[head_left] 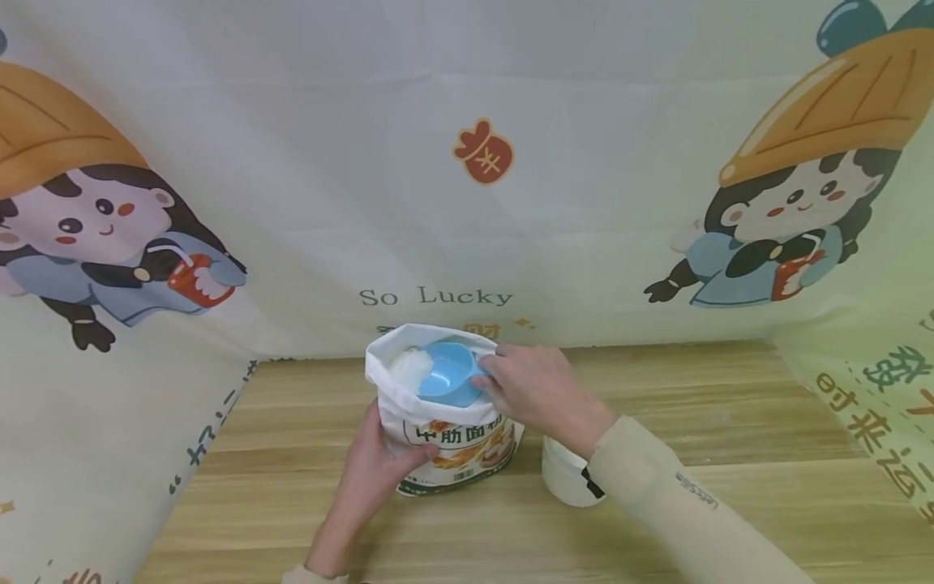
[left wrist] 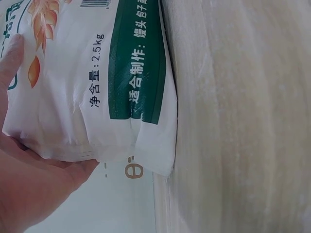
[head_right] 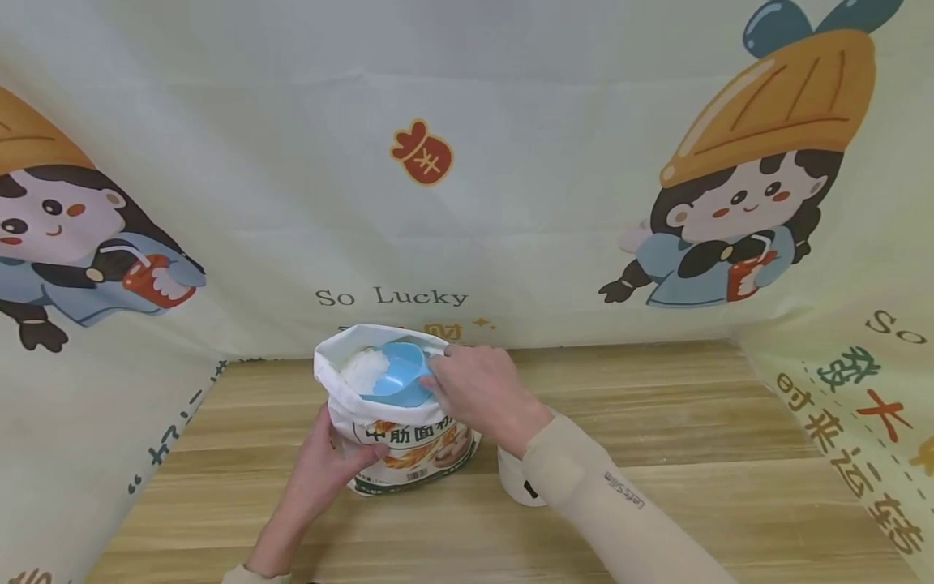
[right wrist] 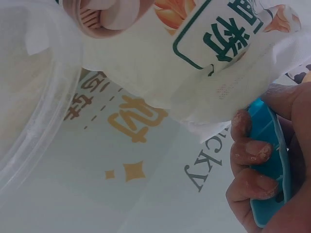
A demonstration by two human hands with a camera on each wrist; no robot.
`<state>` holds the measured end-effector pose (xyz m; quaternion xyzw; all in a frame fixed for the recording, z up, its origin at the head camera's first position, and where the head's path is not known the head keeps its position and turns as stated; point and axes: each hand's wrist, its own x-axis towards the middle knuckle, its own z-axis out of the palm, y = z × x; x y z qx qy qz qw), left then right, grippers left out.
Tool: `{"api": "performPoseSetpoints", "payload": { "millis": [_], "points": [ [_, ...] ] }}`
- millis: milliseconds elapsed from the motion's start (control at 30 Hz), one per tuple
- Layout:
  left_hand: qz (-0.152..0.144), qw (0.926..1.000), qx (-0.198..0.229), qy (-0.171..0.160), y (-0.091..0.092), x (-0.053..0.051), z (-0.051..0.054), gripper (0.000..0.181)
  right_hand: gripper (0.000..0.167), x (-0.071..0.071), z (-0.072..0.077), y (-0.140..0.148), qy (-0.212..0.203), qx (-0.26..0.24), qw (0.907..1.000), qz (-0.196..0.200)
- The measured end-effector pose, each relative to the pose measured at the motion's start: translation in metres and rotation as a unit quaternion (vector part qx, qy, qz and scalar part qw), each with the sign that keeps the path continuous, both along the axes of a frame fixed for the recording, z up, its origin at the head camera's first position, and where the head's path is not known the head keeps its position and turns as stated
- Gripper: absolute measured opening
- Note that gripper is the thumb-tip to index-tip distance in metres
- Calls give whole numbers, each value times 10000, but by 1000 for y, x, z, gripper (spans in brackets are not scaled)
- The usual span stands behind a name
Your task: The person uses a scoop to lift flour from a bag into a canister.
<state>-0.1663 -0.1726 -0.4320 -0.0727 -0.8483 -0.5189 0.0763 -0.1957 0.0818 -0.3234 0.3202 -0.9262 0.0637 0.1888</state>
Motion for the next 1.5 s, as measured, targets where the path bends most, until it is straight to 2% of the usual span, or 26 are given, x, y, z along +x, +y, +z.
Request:
{"api": "performPoseSetpoints", "payload": {
  "millis": [400, 1000, 1300, 1500],
  "points": [
    [-29, 10000, 5, 0, 1, 0, 1, 100, 20, 3, 2, 10, 264, -269, 9990, 224],
    [-144, 9998, 133, -10, 0, -1, 1, 98, 19, 13, 5, 23, 142, -621, 9976, 285],
    [-75, 9999, 94, -64, 0, -1, 1, 100, 26, 16, 9, 36, 264, -847, 9955, 330],
    [-46, 10000, 29, -41, 0, -1, 1, 100, 23, 18, 15, 47, 326, -996, 9939, 331]
  ]
}}
